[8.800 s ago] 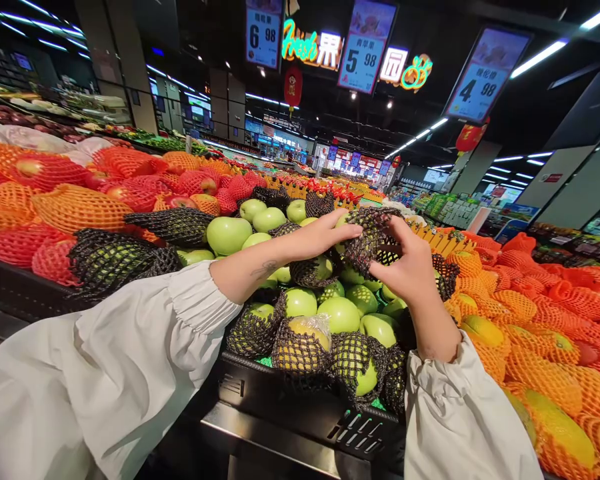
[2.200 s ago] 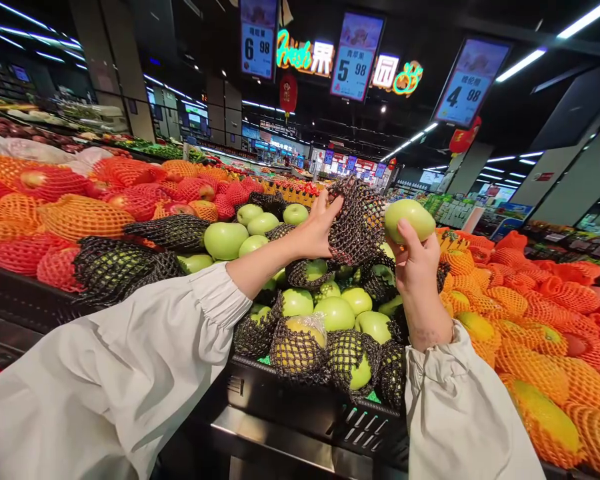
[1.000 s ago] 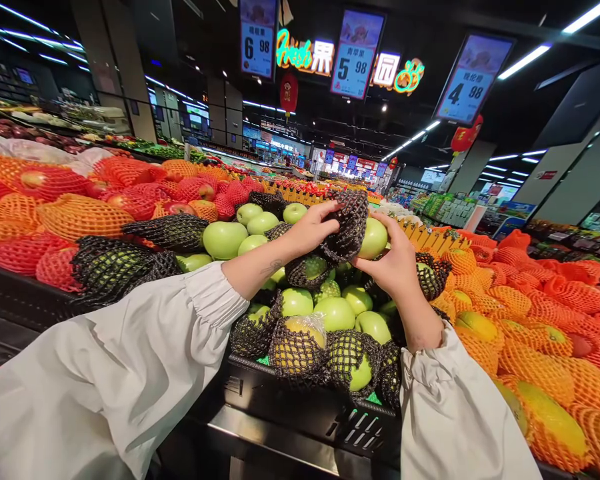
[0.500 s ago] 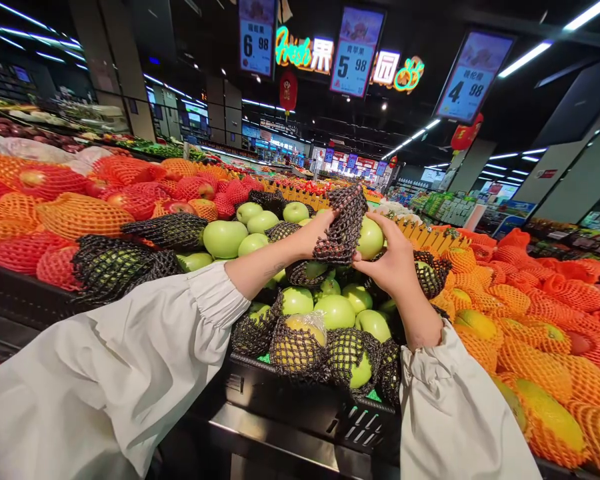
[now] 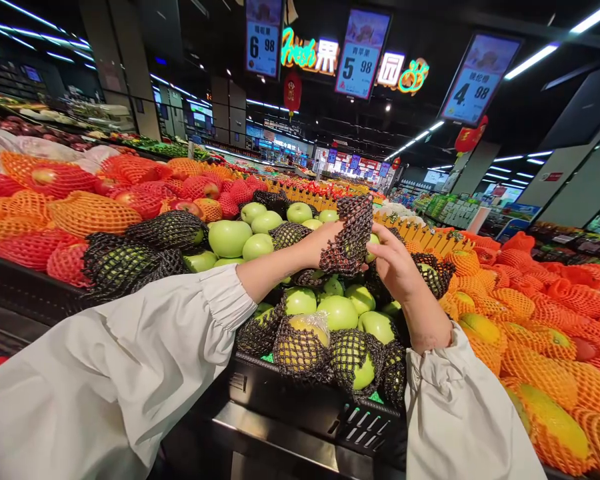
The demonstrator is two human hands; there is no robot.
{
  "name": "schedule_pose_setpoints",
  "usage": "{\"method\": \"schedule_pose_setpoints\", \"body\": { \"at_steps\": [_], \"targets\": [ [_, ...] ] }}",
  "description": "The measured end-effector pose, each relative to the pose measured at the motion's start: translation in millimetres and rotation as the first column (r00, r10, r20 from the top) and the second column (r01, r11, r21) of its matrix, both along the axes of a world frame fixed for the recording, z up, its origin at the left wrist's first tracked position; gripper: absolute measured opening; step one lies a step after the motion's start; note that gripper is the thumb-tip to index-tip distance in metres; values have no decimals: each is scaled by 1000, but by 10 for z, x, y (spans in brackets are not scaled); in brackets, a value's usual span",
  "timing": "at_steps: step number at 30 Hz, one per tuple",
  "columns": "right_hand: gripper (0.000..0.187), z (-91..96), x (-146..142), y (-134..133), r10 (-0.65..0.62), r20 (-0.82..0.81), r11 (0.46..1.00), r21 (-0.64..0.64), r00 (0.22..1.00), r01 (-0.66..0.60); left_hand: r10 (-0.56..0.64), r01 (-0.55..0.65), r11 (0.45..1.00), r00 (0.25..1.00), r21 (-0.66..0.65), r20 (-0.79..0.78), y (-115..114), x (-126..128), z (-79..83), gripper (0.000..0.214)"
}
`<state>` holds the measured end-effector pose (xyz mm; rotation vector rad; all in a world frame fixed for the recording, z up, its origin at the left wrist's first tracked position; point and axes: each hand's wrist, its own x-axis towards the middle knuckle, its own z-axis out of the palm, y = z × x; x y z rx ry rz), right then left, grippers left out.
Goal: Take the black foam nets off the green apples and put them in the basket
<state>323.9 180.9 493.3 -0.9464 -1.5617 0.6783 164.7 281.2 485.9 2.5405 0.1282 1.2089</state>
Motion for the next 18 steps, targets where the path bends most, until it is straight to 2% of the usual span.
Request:
{"method": "schedule_pose_setpoints", "body": {
  "at_steps": [2,6,9,13,15,18],
  "targets": [
    [42,10,28,39,-87,-58,996,3,995,87,42,-42,999,999,-1,-19,-22,-12,10,73],
    [45,-30,190,191,-226,-205,971,26,952,236,134,-132,986,991,-106,18,-63,-59,55,96],
    [51,-77,268,262,-308,-256,950,-37,916,309,145,-133,984,985,-121,94,-71,-75,76,93],
    [51,-105,263,246,-396,-199,918,-112,896,381,129,-125,991,988,-57,87,-53,-54,60,90],
    [50,-94,248,221,-410,-198,912,-67,891,405,116,-114,993,990,-25,80,-45,-45,49,91],
    [49,-53,232,189,-443,-202,877,106,873,469,128,-128,992,988,-5,86,-45,-48,49,90]
  ]
}}
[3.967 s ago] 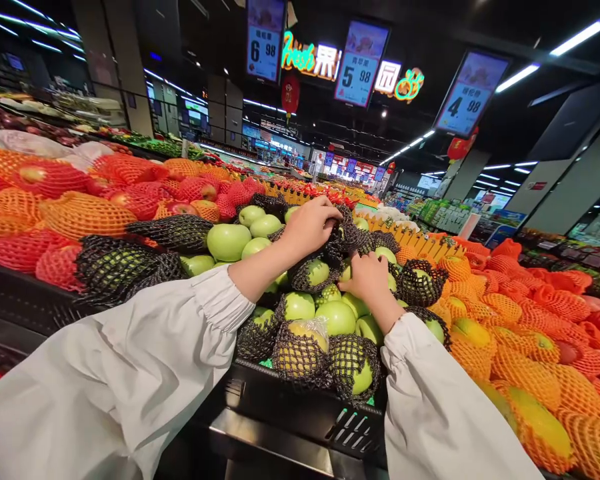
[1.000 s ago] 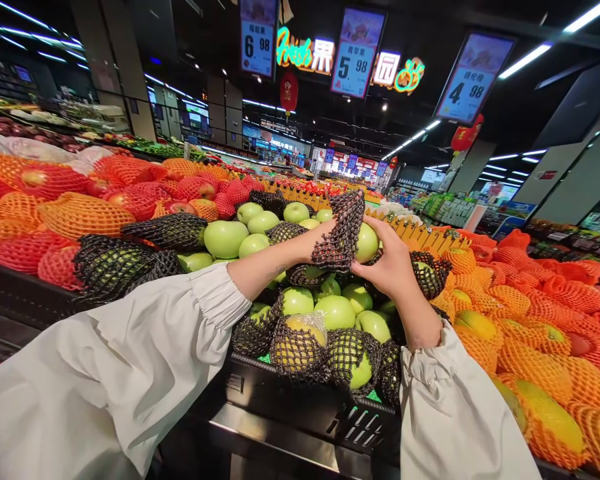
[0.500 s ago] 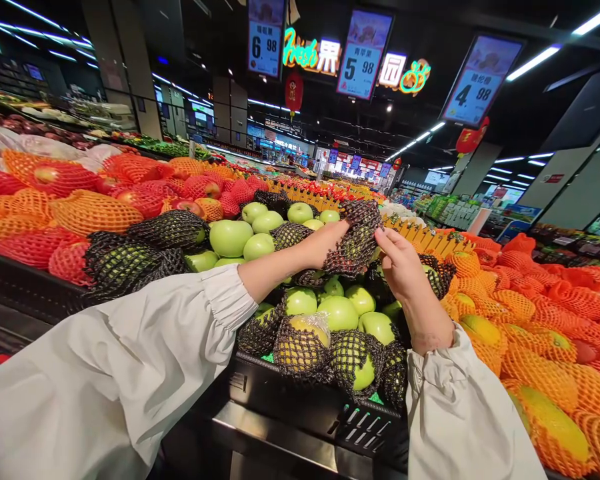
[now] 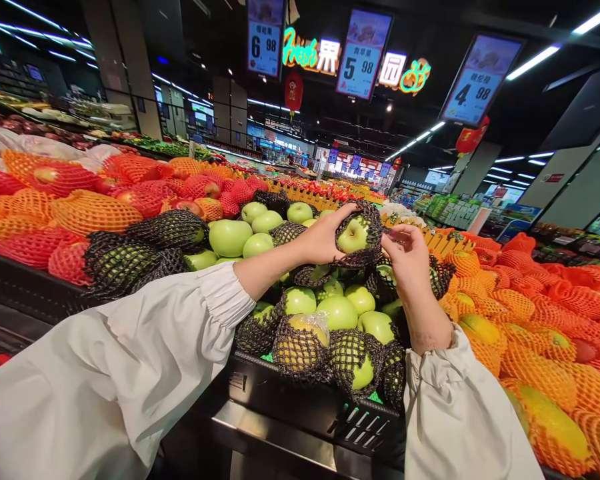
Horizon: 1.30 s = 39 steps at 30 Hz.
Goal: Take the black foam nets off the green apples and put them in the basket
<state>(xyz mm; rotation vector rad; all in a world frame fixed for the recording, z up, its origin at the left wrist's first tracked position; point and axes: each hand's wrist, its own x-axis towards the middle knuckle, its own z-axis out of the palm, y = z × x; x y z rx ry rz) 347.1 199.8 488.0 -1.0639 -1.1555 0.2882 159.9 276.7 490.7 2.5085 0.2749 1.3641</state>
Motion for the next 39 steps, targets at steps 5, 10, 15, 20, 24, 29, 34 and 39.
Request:
{"method": "schedule_pose_setpoints", "body": {
  "at_steps": [5,10,15,20,24,29,34,39],
  "targets": [
    [37,63,-92,-96,149,0,980,-130,989,-148,60,-60,998,998,32,-6,-20,-8,7,90],
    [65,-4,-213,-152,361,-60,900,-240,930,-365,86,-84,995,995,52,-42,-16,40,-44,89],
    [80,-63,-142,-36,177,-46,944,-275,983,-182,42,-40,999,991,13,-130,-31,46,-44,95],
    [76,-63,-81,9,76,-68,983,-161,995,-86,50,-50,998,999,-33,3,-36,-46,71,54],
    [79,-62,-58,16,91,-16,990,-107,996,-93,134,-134,991,986,-8,99,15,-66,113,42],
    [73,-43,-58,21,99,20,994,-52,995,-98,190,-194,979,980,65,57,43,-72,90,54],
    [62,-15,-119,-24,123,41,988,-101,992,-119,183,-186,982,978,25,96,28,-73,76,34],
    [51,8,-143,-39,90,-75,988,-115,993,-98,46,-39,999,967,-33,249,-5,-93,115,15]
  ]
}}
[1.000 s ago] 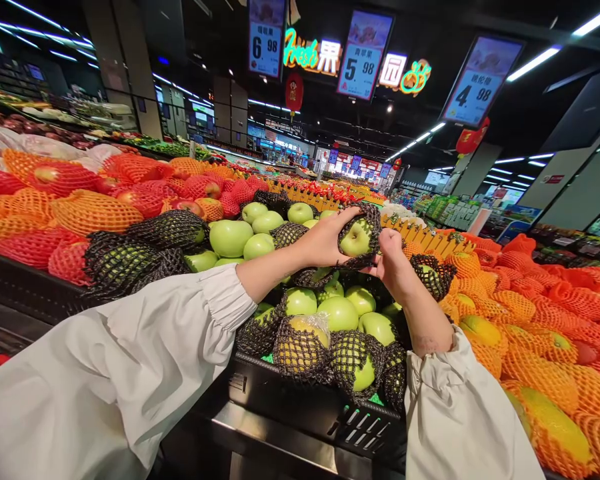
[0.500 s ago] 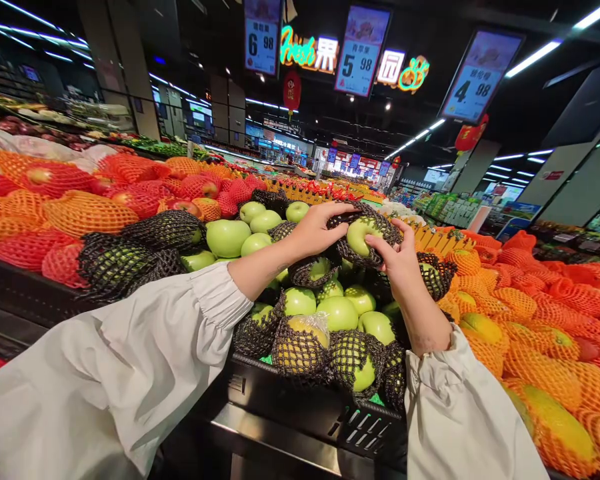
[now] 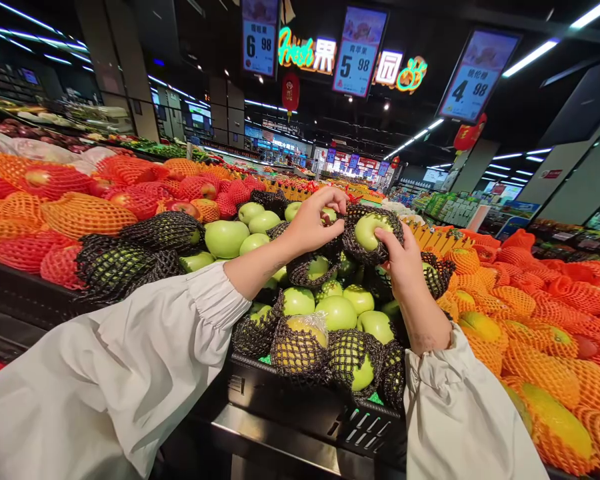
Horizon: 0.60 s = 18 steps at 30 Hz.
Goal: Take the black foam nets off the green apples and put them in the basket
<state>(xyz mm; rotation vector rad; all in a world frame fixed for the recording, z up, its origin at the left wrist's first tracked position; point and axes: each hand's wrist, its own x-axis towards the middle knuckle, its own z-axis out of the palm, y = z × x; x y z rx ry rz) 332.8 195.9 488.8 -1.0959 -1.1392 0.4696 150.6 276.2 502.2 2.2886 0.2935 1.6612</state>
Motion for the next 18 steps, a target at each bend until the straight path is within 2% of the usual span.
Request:
{"method": "schedule_pose_setpoints", "body": {
  "at_steps": [3,5,8,10,12,15,16,18],
  "targets": [
    [46,5,-6,0,18,-24,1000,27,1000,-17,-22,23,999,999,-42,27,5,14,-14,36],
    [48,6,-13,-5,24,-23,999,48,999,-23,-12,11,997,1000,-82,-18,16,33,-34,41],
    [53,8,-27,-21,11,-11,999,45,1000,-11,29,-36,997,996,-73,-87,23,47,-46,30],
    [54,13,-43,-33,2,-18,999,37,1000,-2,35,-40,997,997,-64,-71,14,37,-34,22],
    [50,22,-67,-47,19,-44,998,55,999,-16,-65,63,996,997,-59,-43,-6,14,-12,19],
    [42,46,-107,-68,67,-129,993,102,989,-54,-297,297,955,954,-10,-41,-36,-23,11,32],
    [41,55,-117,-73,77,-156,991,119,985,-58,-329,330,944,943,14,-49,-40,-29,9,38],
    [39,70,-128,-78,95,-185,985,158,978,-66,-312,317,946,947,72,-75,-32,-17,-10,55]
  ]
}}
